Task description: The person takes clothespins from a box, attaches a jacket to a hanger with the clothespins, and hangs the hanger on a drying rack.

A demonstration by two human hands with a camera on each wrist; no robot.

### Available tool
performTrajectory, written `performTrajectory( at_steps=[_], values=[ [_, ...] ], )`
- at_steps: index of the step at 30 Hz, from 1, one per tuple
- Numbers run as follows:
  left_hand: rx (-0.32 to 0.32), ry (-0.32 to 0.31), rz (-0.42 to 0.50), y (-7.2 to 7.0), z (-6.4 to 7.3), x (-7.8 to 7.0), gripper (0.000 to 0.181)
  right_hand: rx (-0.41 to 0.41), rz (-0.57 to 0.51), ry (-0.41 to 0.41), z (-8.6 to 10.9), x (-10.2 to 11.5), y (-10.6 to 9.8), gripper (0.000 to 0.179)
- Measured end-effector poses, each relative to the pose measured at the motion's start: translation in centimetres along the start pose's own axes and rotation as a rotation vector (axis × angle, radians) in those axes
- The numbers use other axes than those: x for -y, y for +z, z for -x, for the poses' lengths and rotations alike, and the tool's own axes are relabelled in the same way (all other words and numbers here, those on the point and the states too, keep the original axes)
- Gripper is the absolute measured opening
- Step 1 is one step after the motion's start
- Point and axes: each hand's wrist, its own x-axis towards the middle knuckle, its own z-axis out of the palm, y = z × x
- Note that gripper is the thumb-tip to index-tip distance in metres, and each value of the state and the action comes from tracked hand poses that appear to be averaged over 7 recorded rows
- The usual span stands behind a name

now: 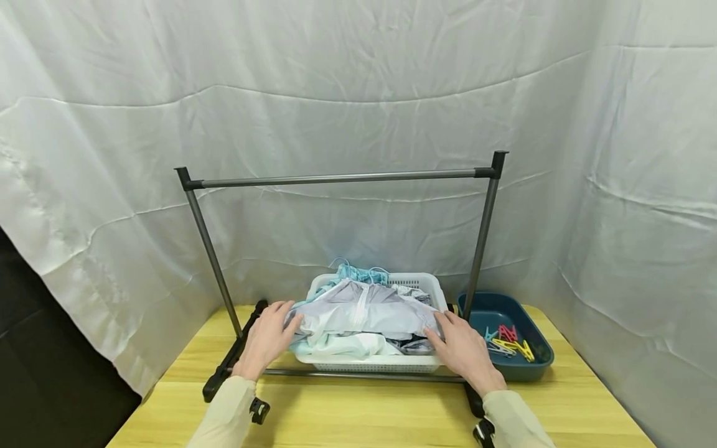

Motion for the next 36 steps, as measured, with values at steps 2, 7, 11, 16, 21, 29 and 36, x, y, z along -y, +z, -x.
performTrajectory(
  at_steps=[2,7,11,16,21,29,36],
  values=[
    [-0.023,-0.001,-0.012,0.2,0.0,0.0,0.040,-0.006,-0.016,0.014,-0.1,-0.1,0.0,0.055],
    [-0.054,0.007,-0.059,1.2,0.2,0.0,0.031,-0.011,-0.063,0.022,-0.1,-0.5,0.0,0.051],
    [-0.077,0.014,-0.066,1.6,0.3,0.0,0.030,-0.015,-0.081,0.023,-0.1,-0.9,-0.1,0.049],
    [-0.106,0.012,-0.040,1.8,0.5,0.1,0.029,0.004,-0.076,0.040,0.1,-1.3,0.2,0.047],
    [-0.087,-0.013,-0.030,2.0,0.6,0.3,0.032,-0.012,-0.091,0.033,0.1,-1.4,0.3,0.046],
    [-0.068,-0.029,-0.034,2.3,0.5,0.8,0.038,-0.021,-0.105,0.037,-0.1,-1.6,0.7,0.048],
    [-0.066,-0.032,-0.016,3.0,0.7,1.1,0.047,-0.002,-0.131,0.053,-0.2,-1.8,0.6,0.051]
  ],
)
